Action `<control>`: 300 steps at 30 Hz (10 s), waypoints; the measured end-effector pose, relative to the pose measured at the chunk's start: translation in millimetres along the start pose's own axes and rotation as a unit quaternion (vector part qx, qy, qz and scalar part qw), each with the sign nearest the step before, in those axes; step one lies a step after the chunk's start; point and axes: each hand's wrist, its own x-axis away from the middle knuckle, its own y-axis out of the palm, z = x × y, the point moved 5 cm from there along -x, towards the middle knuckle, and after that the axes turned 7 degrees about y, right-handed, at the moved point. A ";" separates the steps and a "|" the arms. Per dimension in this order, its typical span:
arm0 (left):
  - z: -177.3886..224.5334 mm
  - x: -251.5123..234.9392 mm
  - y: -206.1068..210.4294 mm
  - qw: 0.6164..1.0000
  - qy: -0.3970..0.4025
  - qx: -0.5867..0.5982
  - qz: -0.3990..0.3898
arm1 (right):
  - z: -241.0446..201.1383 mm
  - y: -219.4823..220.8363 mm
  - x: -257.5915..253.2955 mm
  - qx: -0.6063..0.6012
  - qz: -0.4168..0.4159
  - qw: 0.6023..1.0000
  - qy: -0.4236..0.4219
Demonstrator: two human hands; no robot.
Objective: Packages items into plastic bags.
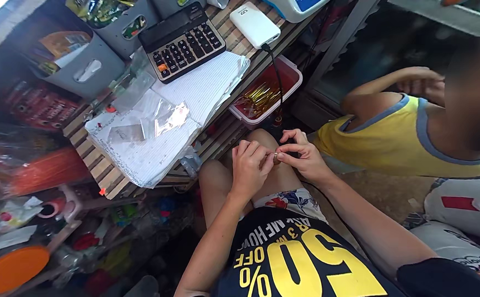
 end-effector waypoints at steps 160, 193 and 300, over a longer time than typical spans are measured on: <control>-63.6 65.0 -53.1 0.964 -0.218 0.150 -0.005 | 75.7 9.4 -274.9 0.449 0.011 0.861 0.238; -78.3 75.8 -47.0 0.961 -0.239 0.132 -0.051 | 125.5 10.5 -292.6 0.529 -0.215 0.807 0.155; -67.7 -104.2 -278.8 0.978 -0.129 0.055 0.155 | -166.7 53.2 -62.9 0.028 -0.279 0.938 -0.204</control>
